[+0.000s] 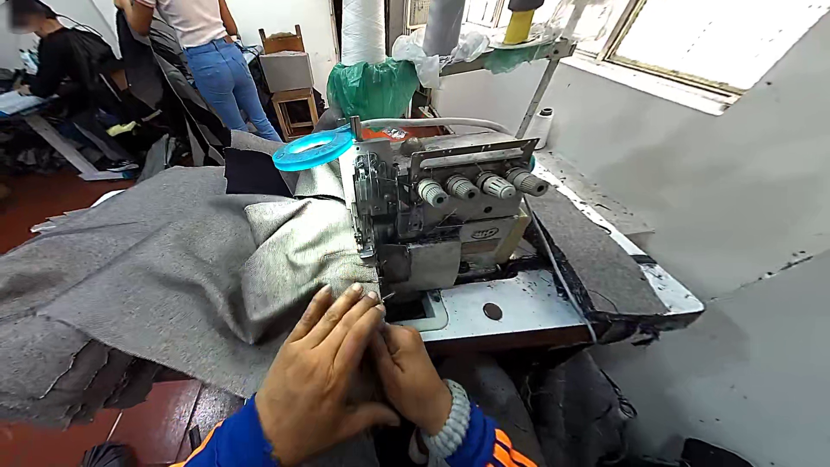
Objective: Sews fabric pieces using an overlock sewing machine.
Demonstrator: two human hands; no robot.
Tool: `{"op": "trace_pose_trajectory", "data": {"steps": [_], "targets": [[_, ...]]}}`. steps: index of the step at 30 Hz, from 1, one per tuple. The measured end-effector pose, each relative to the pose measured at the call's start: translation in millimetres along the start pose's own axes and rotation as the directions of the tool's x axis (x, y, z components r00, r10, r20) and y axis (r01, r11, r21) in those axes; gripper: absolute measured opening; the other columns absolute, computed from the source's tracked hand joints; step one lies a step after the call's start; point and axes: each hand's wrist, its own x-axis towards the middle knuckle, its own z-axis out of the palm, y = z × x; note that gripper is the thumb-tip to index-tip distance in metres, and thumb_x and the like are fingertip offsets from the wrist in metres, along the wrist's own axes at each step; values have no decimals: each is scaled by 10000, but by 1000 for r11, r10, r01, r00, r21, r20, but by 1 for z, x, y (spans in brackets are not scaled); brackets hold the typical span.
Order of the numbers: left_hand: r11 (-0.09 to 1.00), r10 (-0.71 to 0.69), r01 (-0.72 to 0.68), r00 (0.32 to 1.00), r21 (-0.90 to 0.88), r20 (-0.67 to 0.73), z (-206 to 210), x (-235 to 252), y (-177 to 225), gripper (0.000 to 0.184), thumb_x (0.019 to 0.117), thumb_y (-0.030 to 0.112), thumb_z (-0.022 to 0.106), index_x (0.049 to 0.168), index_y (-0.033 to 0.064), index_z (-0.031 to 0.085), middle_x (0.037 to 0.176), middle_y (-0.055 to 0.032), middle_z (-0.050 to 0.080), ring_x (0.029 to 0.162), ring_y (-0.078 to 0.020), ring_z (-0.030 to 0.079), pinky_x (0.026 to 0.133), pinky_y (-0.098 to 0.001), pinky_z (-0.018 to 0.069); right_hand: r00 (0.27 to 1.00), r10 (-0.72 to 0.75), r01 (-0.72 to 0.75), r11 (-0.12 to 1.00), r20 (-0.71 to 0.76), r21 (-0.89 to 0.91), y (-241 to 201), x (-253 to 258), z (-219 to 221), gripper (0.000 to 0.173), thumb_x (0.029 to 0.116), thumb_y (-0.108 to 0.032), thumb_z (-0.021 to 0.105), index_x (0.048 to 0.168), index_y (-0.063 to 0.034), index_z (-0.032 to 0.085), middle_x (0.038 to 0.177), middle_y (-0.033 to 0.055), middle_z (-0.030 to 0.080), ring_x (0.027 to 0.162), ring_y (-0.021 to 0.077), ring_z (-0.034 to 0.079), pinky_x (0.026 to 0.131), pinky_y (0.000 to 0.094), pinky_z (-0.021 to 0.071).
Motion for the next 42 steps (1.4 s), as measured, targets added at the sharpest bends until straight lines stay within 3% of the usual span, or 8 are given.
{"op": "trace_pose_trajectory", "data": {"steps": [3,6,17,22,26,30,35,42], "targets": [[988,102,-109,993,111,67,2,-10,-14,737,817,421,773,1401,24,564,1373,-143,658,1292,-303,622,1111,-505,449,999,-30,28,999,-45,-33,2,2,5,360,1009,-115,483,749,61,659,609,111,601,584,137,610,574,272,497],[961,198,-201,980,190,33,3,-7,-30,359,958,-17,550,1305,28,633,1258,-108,727,1202,-236,686,1062,-390,515,997,-22,18,998,-70,-57,4,5,10,367,1005,-114,479,717,48,637,574,85,559,515,116,560,508,260,471],[965,261,-260,964,22,-50,15,25,-82,276,917,-37,548,1035,59,778,1084,-69,783,1074,-197,739,1003,-342,552,962,-220,141,907,-161,-396,10,22,16,359,965,-96,512,636,7,611,521,83,531,462,167,551,461,292,465],[985,-22,64,967,158,-253,33,-19,-84,320,971,28,515,1168,93,759,1250,-99,726,1258,-297,639,1101,-492,478,950,-241,119,865,-197,-487,42,-11,1,404,1040,-169,422,821,30,697,758,139,707,716,235,716,701,328,601],[832,-489,519,853,198,-185,67,-43,-141,701,875,-2,593,1553,105,449,1616,-323,294,1460,-649,197,1100,-841,141,960,-277,147,602,-32,-785,71,-21,-8,361,1003,-220,483,832,-32,739,820,109,752,800,278,747,781,432,592],[750,-661,660,749,46,30,91,21,-193,607,978,0,526,1550,-80,341,1607,-332,304,1494,-542,262,1193,-676,222,959,-282,152,483,11,-862,74,-23,-3,452,1008,-309,427,793,-58,737,754,90,727,715,275,718,709,431,569],[632,-761,775,620,8,192,89,60,-184,507,1022,-80,434,1519,-132,349,1632,-297,283,1548,-485,160,1263,-581,35,967,-250,177,483,59,-858,77,-37,-5,425,955,-269,463,760,-17,745,720,147,710,684,335,705,687,481,552],[517,-764,734,628,439,-150,-70,-95,-138,288,936,210,724,1123,-9,735,1150,-236,706,1118,-433,665,950,-597,529,977,-201,162,509,67,-845,72,-32,-5,402,961,-206,472,718,14,705,677,180,682,640,367,684,641,501,524]]}}
